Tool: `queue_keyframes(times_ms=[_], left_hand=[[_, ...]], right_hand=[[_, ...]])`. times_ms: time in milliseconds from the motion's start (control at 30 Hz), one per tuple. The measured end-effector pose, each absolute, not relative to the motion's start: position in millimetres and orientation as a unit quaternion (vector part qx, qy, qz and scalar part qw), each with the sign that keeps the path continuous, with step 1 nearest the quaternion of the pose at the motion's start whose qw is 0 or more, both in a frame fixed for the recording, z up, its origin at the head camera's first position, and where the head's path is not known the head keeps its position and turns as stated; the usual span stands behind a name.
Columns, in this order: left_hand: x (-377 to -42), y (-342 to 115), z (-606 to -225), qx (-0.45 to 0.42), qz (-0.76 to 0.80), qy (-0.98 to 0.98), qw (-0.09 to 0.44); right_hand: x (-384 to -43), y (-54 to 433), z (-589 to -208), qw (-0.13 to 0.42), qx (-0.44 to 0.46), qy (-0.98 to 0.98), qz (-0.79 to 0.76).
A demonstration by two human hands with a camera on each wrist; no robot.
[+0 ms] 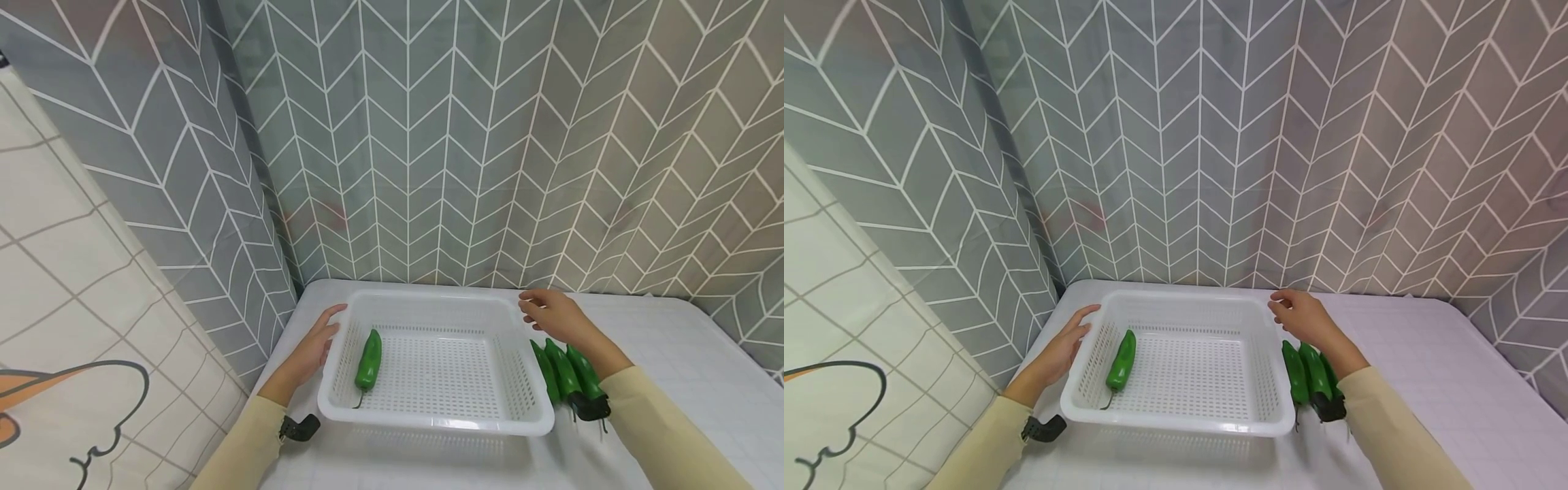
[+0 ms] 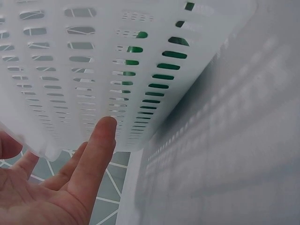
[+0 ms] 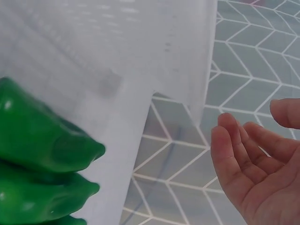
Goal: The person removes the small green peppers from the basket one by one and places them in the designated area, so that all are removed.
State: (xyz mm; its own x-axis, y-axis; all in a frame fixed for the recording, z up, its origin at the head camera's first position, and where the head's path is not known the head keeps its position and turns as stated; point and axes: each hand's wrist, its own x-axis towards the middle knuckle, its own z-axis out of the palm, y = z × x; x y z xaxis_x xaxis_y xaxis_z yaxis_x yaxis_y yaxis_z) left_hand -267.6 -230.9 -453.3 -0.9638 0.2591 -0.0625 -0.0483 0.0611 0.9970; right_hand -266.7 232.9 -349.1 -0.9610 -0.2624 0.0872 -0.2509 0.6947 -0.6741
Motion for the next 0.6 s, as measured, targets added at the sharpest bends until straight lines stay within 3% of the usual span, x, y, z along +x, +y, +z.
queue_keyframes(times_ms=[600], left_hand=[[-267, -231, -452, 0.079, 0.677, 0.723, 0.111]], right_hand=[[-277, 197, -335, 0.036, -0.162, 0.914, -0.371]])
